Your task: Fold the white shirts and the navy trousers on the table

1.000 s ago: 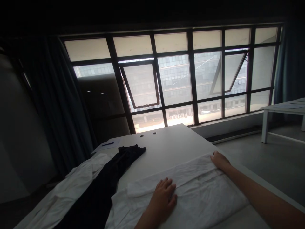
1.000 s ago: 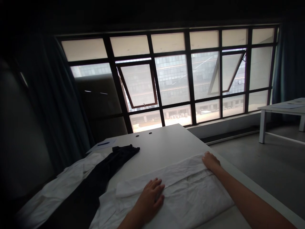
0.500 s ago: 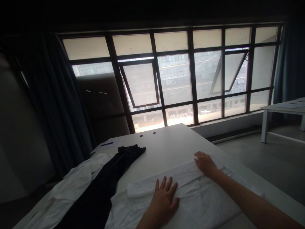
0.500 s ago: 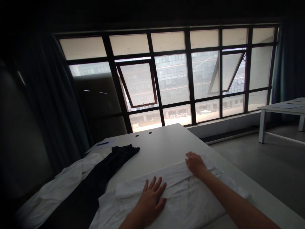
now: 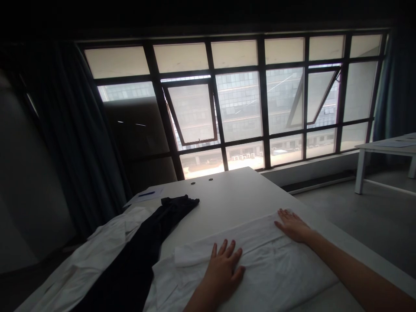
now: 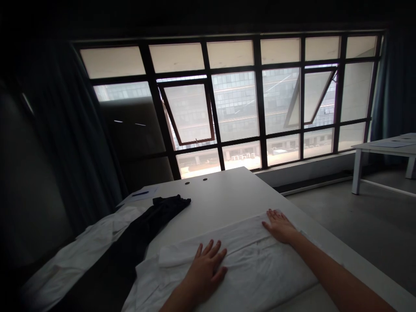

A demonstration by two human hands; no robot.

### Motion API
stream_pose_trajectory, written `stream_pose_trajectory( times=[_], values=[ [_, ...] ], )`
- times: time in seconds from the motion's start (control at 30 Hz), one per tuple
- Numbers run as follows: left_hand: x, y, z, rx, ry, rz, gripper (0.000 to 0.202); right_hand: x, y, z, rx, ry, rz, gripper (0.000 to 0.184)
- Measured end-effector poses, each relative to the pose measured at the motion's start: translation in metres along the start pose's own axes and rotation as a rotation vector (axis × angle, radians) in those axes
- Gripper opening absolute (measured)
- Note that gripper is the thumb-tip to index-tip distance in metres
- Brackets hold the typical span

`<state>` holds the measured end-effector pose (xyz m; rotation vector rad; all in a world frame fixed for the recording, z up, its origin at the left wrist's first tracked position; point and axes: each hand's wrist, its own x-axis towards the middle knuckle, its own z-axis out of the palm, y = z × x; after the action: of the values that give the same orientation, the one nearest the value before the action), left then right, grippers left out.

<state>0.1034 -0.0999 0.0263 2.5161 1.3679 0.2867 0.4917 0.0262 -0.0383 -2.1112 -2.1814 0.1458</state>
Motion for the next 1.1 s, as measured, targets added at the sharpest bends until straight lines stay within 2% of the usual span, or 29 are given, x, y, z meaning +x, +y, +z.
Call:
stream_pose_trajectory(
  times=[0.1, 0.23, 0.3, 0.37, 0.43, 0.5, 0.6, 0.8, 0.93, 1.1],
  values=[
    [0.000, 0.000, 0.001, 0.012, 0.032, 0.020, 0.050, -0.001, 0.038, -0.010, -0.023, 0.053, 0.108, 0.070],
    [0.001, 0.005, 0.007, 0.041, 0.115, 0.130, 0.032, -0.021, 0.057, -0.020, -0.058, 0.188, 0.131, 0.055],
    [0.001, 0.011, 0.010, 0.048, 0.148, 0.176, 0.027, -0.038, 0.057, -0.025, -0.042, 0.260, 0.056, 0.044],
    [0.001, 0.017, 0.012, 0.051, 0.168, 0.185, 0.026, -0.057, 0.052, -0.029, 0.031, 0.302, -0.099, 0.033],
    [0.000, 0.022, 0.013, 0.051, 0.172, 0.163, 0.026, -0.077, 0.047, -0.034, 0.139, 0.273, -0.242, 0.031],
    [-0.001, 0.026, 0.014, 0.051, 0.175, 0.125, 0.027, -0.091, 0.045, -0.037, 0.210, 0.193, -0.276, 0.030],
    [0.000, 0.027, 0.015, 0.034, 0.181, 0.076, 0.021, -0.099, 0.052, -0.039, 0.192, 0.129, -0.198, 0.031],
    [0.001, 0.026, 0.015, 0.026, 0.168, 0.057, 0.018, -0.086, 0.091, -0.031, 0.149, 0.148, 0.000, 0.040],
    [0.001, 0.026, 0.016, 0.026, 0.180, 0.064, 0.016, -0.089, 0.107, -0.031, 0.180, 0.115, -0.014, 0.038],
    [0.001, 0.025, 0.020, 0.018, 0.202, 0.069, 0.014, -0.091, 0.098, -0.037, 0.277, 0.140, -0.094, 0.034]
  ],
)
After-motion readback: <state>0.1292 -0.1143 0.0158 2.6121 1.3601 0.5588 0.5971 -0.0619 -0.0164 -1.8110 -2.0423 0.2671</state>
